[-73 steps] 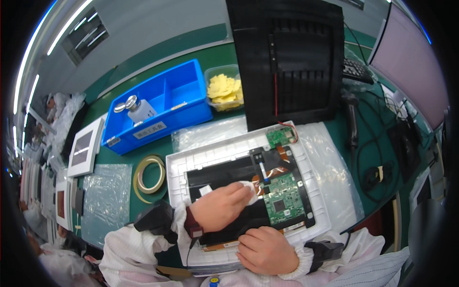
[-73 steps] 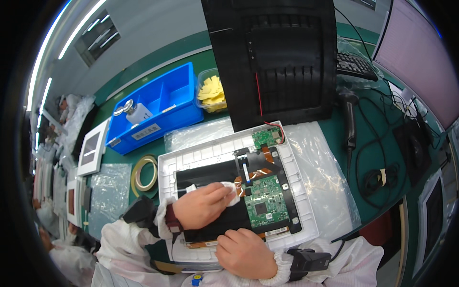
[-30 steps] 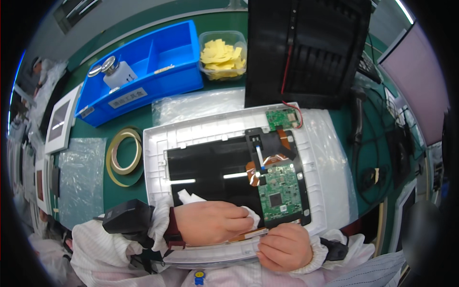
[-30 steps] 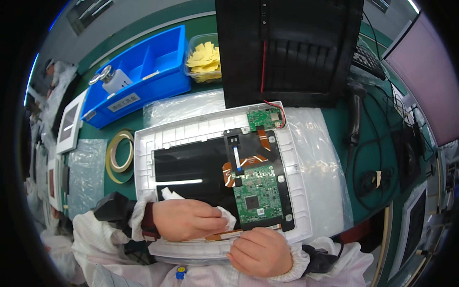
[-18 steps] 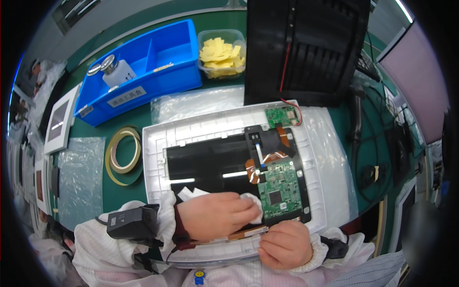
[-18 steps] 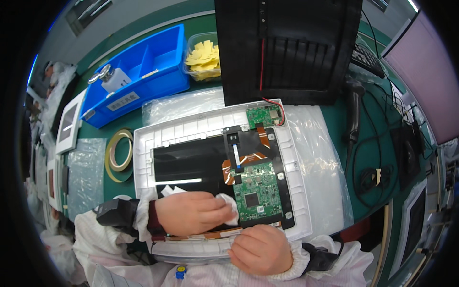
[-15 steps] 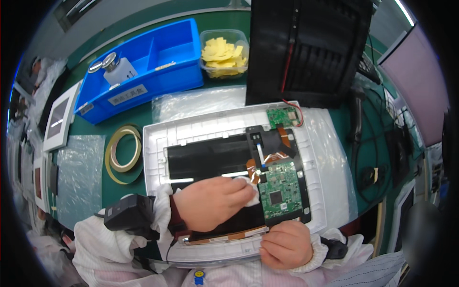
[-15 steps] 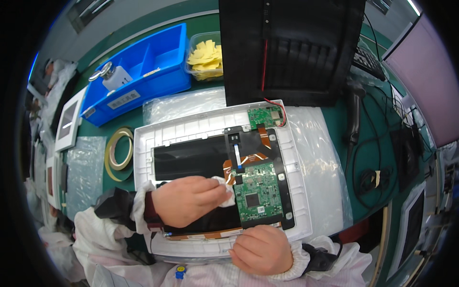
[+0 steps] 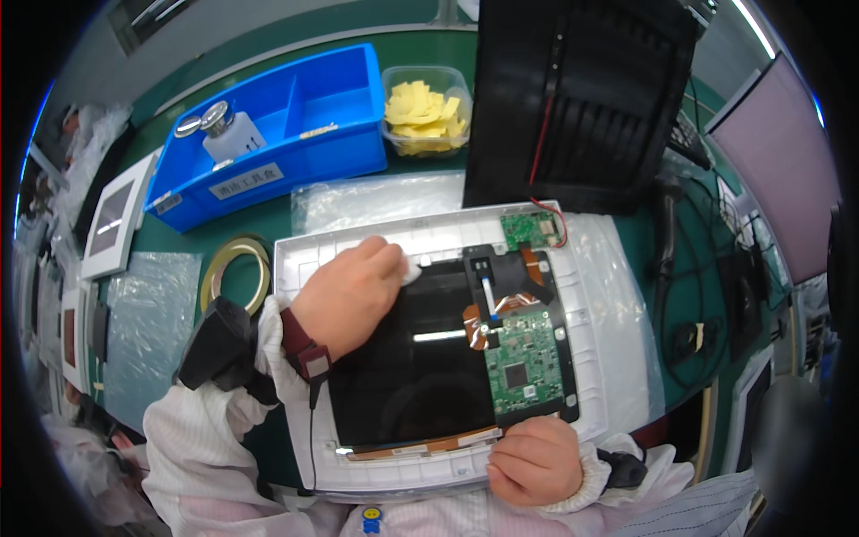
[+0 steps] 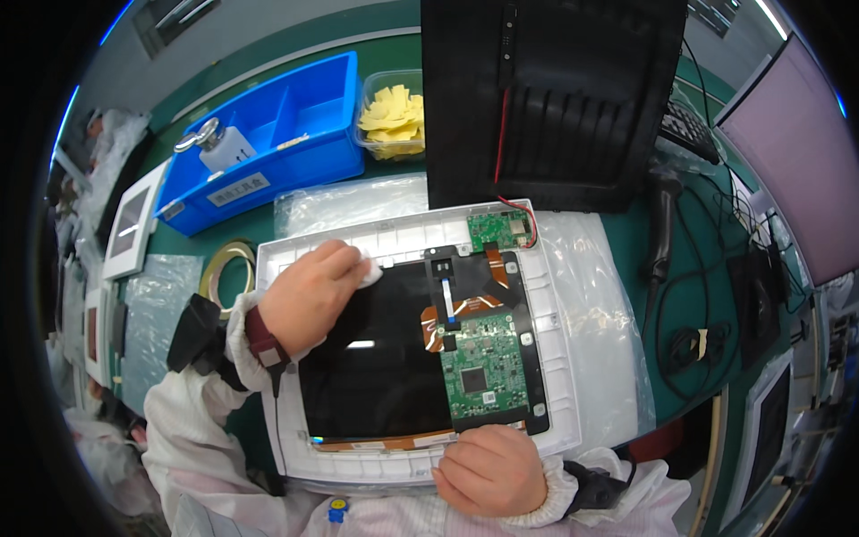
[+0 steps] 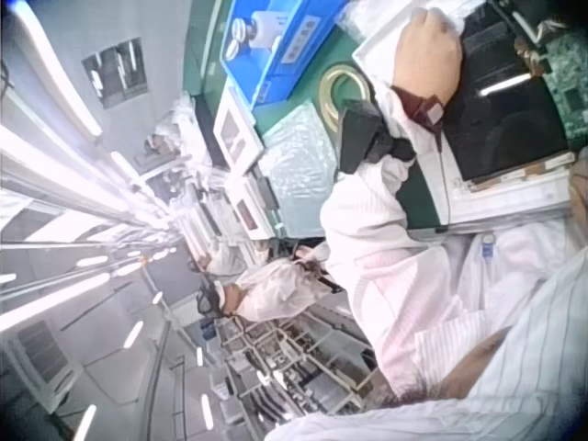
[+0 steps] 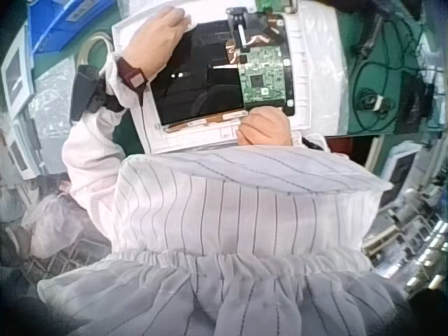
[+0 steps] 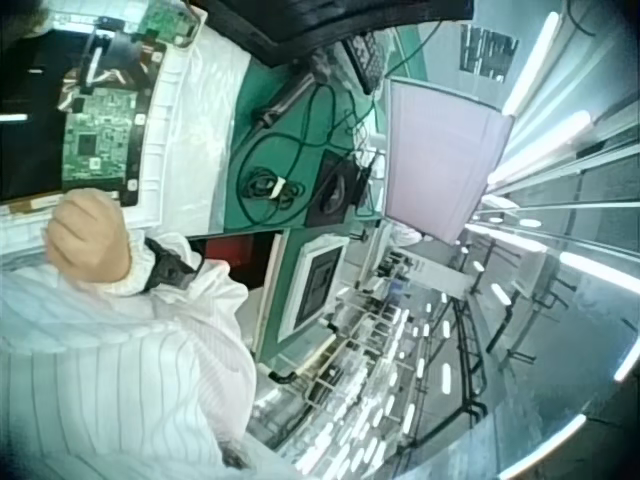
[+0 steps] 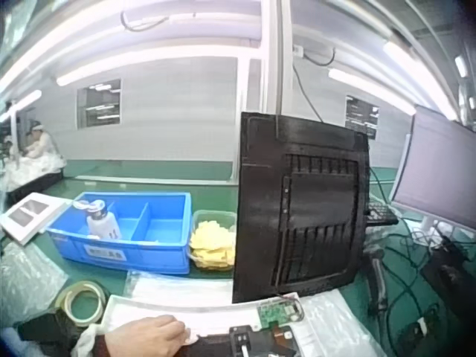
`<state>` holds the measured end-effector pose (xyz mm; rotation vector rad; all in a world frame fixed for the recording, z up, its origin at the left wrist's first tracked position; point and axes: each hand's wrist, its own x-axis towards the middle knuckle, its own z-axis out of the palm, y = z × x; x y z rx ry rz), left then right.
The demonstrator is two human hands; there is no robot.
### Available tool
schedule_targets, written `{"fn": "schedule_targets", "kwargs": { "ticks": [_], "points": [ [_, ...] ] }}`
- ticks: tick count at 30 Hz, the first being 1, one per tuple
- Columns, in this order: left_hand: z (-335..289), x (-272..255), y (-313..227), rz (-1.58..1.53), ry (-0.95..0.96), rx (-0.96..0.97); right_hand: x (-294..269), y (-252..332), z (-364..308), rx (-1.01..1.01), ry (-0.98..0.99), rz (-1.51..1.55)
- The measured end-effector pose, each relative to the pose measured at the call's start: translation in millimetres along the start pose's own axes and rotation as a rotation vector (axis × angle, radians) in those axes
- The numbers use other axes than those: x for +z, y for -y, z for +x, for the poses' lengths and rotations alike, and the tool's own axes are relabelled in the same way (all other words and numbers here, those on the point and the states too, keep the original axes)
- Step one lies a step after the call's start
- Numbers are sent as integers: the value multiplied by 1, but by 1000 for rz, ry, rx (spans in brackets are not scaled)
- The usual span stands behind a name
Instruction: The person connects cables to a circuit board on a screen assembly, applies a strip of tape, and wipes the screen with a cloth. They then scan the assembly with a handheld scanner, use a computer mouse, and reconnect the cables.
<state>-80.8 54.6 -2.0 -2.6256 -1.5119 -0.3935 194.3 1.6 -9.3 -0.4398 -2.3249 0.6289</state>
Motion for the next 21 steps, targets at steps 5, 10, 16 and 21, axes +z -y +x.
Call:
{"fn": "schedule_targets", "kwargs": {
  "ticks": [5,10,16,21],
  "points": [
    [-5,-12,-12,-40,-112,1,0,0,-2,8,-18,0],
    [-18,-10,-57,-359,55,220,0,-1,-2,-12,-29,19],
    [-5,3,-41,-202,40,158,1,-3,-2,-23,-37,18],
    [13,12,-26,-215,50,126,1,-3,-1,-27,-34,20]
  ]
}}
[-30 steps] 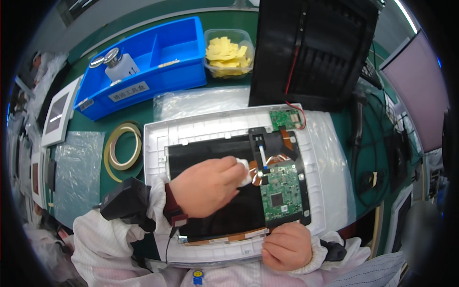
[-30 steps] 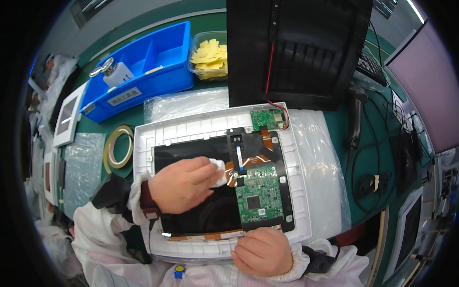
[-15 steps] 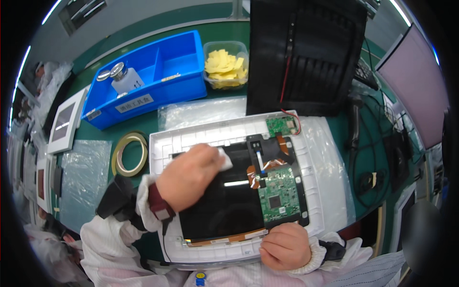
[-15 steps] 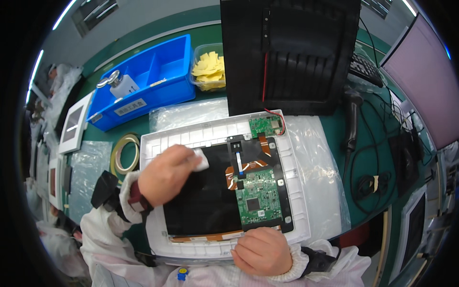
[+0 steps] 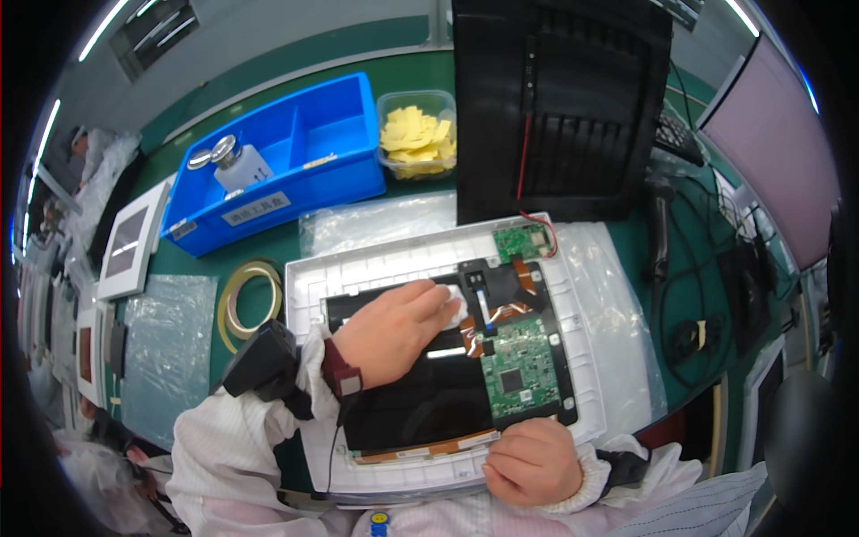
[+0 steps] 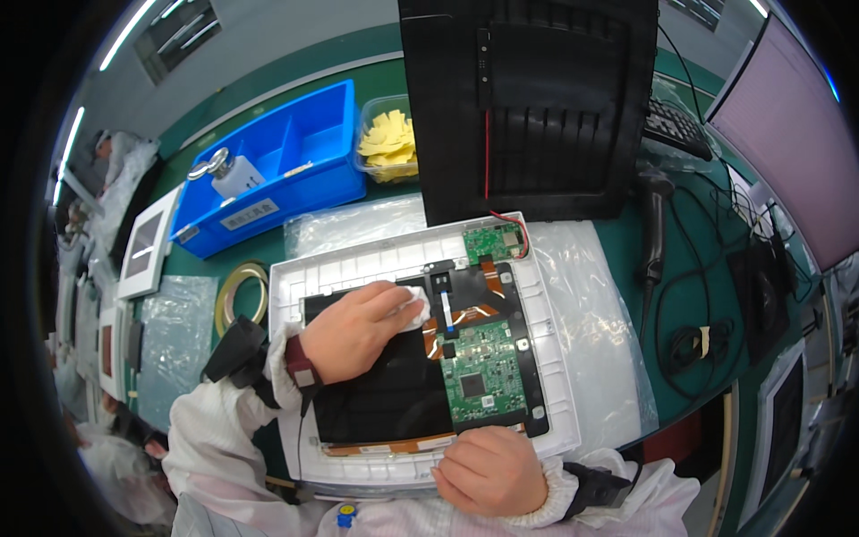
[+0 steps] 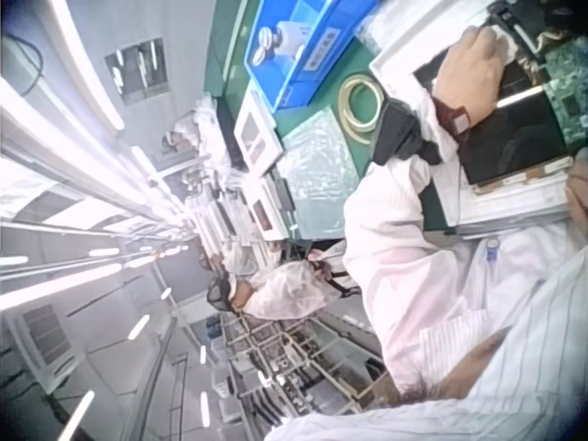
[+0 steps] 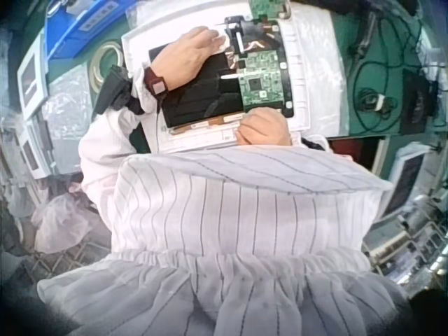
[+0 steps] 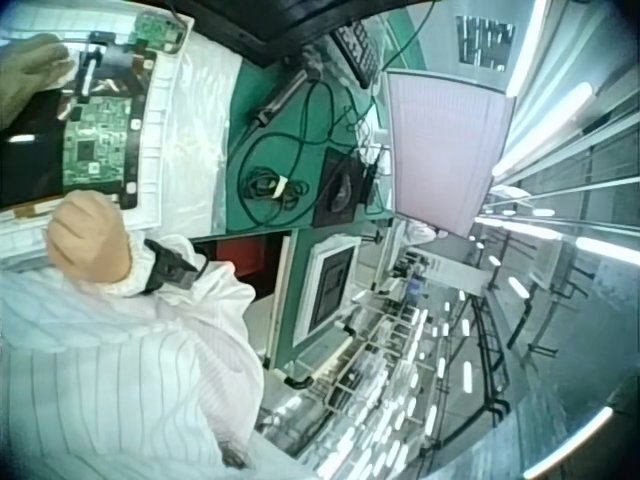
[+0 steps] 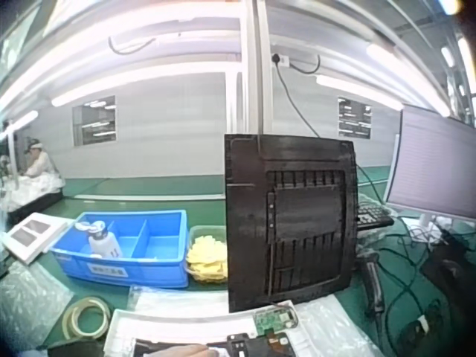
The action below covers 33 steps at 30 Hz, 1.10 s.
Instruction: The person connects cables to a circuit board on a screen assembly, applies a strip of tape, and wipes the screen with a cloth. They then scan the assembly with a handheld scanner, use a computer mouse, and reconnect the cables.
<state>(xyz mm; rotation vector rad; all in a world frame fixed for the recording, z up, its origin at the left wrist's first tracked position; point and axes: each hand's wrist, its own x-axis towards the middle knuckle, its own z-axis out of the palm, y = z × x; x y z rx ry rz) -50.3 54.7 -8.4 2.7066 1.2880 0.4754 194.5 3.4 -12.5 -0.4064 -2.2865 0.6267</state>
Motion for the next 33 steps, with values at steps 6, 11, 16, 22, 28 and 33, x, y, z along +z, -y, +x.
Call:
{"fn": "schedule_targets", "kwargs": {
  "ticks": [6,11,16,22,28,33],
  "points": [
    [2,-12,8,126,6,-145,-2,2,-2,-1,10,2],
    [-23,-27,3,254,-65,-288,1,0,-3,0,-5,17],
    [-63,-32,-11,227,28,-200,-1,2,-3,-16,-2,9],
    [-72,-76,19,421,-169,-422,1,1,-5,-5,-35,-26],
    [-60,-110,73,415,-577,-489,1,5,-4,-30,-48,-45],
    [-31,-98,124,650,-703,-445,5,3,-4,-29,-65,-62]
  ]
}}
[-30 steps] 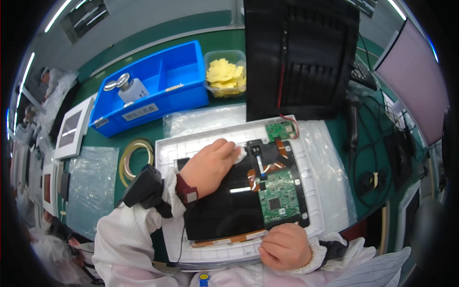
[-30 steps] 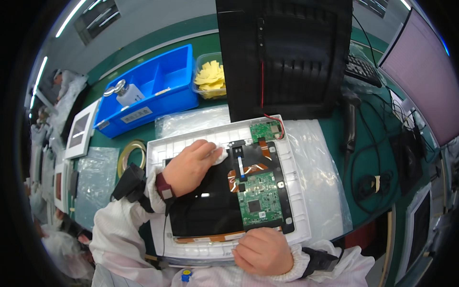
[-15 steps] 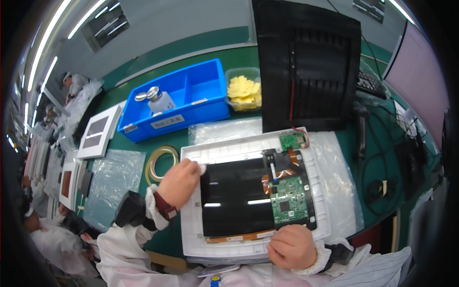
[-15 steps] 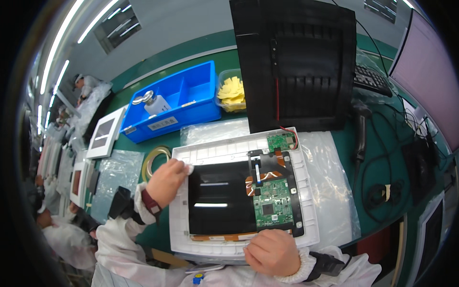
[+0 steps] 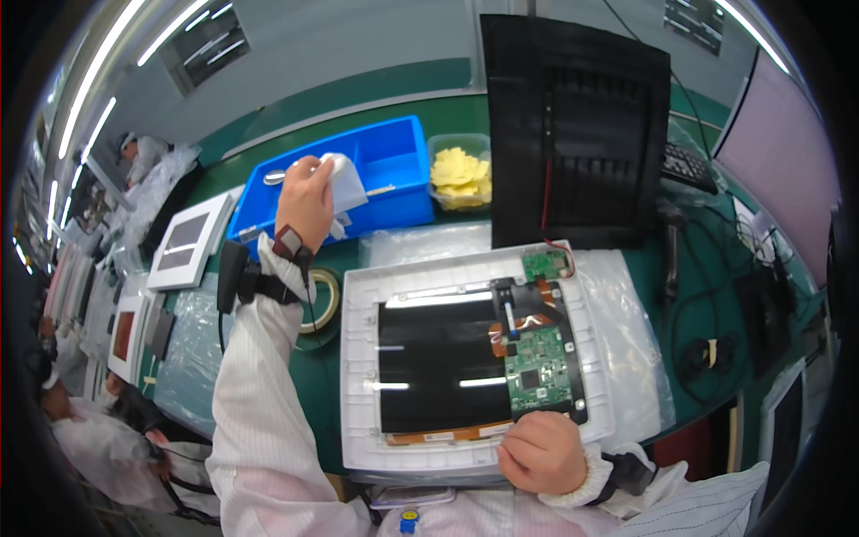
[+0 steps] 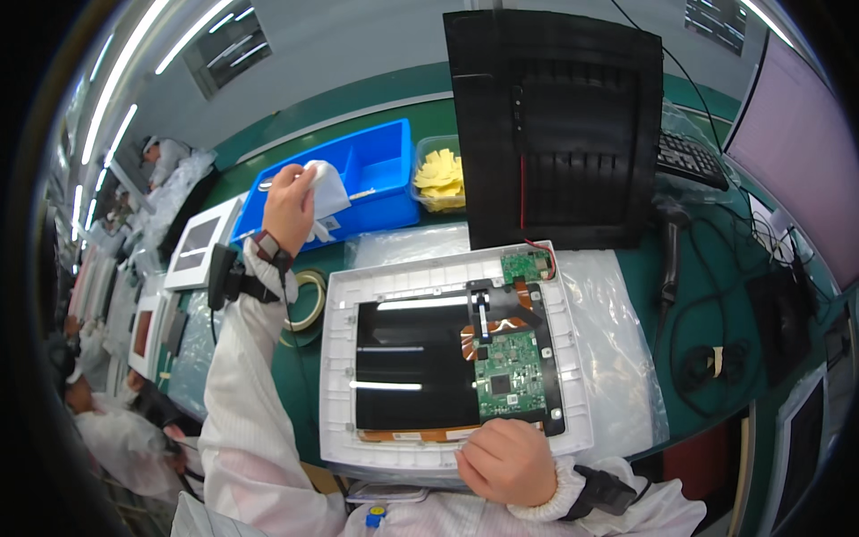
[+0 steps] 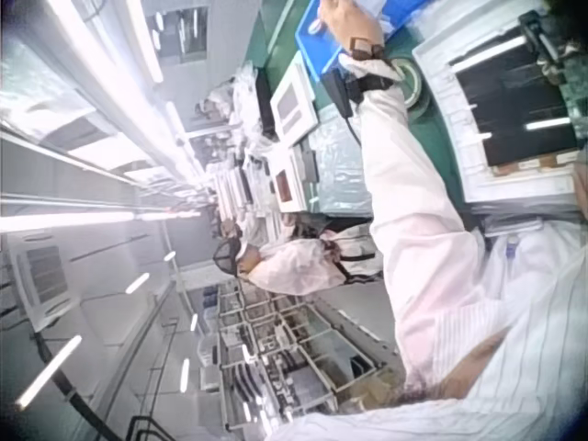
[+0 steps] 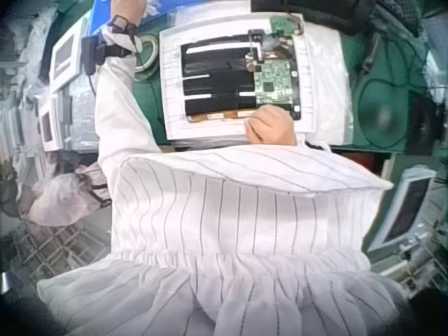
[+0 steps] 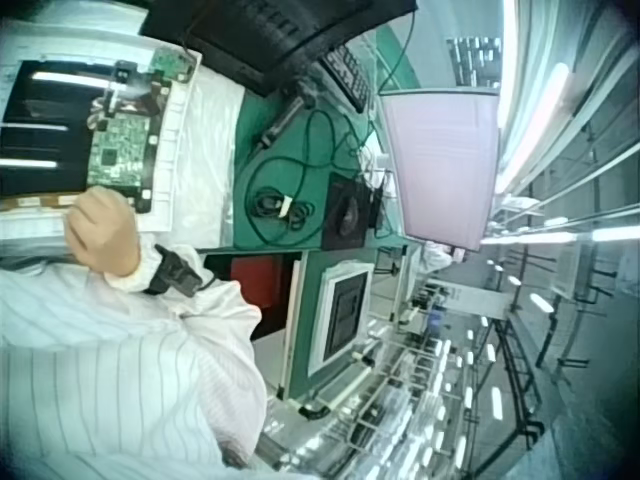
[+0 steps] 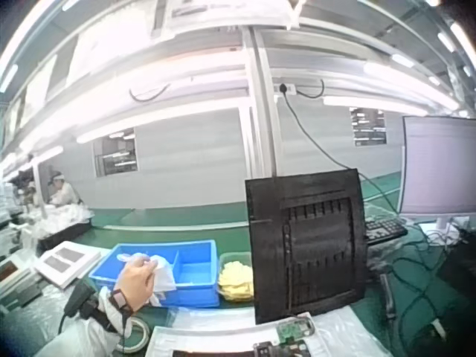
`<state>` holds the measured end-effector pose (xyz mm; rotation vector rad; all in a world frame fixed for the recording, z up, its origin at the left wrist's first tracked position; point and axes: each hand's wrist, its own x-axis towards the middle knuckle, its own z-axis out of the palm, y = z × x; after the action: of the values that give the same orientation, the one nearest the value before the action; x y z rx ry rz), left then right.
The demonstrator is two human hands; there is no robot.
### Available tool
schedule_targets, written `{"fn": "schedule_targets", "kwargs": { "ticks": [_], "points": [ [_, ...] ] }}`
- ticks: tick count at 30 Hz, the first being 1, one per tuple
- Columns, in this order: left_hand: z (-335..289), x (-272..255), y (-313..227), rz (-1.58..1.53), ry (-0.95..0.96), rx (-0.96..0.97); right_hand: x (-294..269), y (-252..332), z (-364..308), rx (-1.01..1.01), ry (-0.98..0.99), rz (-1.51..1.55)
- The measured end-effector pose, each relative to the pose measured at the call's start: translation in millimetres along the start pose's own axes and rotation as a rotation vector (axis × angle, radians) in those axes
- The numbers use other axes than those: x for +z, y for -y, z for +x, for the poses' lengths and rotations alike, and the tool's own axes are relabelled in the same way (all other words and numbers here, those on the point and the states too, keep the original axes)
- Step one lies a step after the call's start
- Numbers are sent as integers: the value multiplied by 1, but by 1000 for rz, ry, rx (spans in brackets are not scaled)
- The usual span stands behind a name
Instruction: The person connects cables to a circuit board on a screen assembly, applies a strip of tape, and wipes the screen with a cloth. They then scan the assembly with a handheld scanner, use a computer mouse, and reconnect the cables.
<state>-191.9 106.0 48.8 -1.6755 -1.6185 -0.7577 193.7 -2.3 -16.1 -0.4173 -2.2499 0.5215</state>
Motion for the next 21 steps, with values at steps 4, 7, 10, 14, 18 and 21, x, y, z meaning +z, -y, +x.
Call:
{"fn": "schedule_targets", "kwargs": {
  "ticks": [4,7,10,14,18,21],
  "points": [
    [4,10,7,71,498,-13,-1,2,0,-3,8,-10],
    [-5,15,7,-2,299,-129,-2,2,2,-5,32,-29],
    [-11,12,8,35,123,-19,0,0,3,-15,31,-17],
    [-14,-14,-3,-21,-22,36,-3,1,1,-6,35,-10],
    [-15,-83,-26,-13,-86,41,-2,2,2,-7,30,8],
    [-16,-143,-31,133,-225,138,-2,2,1,-8,31,19]
  ]
}}
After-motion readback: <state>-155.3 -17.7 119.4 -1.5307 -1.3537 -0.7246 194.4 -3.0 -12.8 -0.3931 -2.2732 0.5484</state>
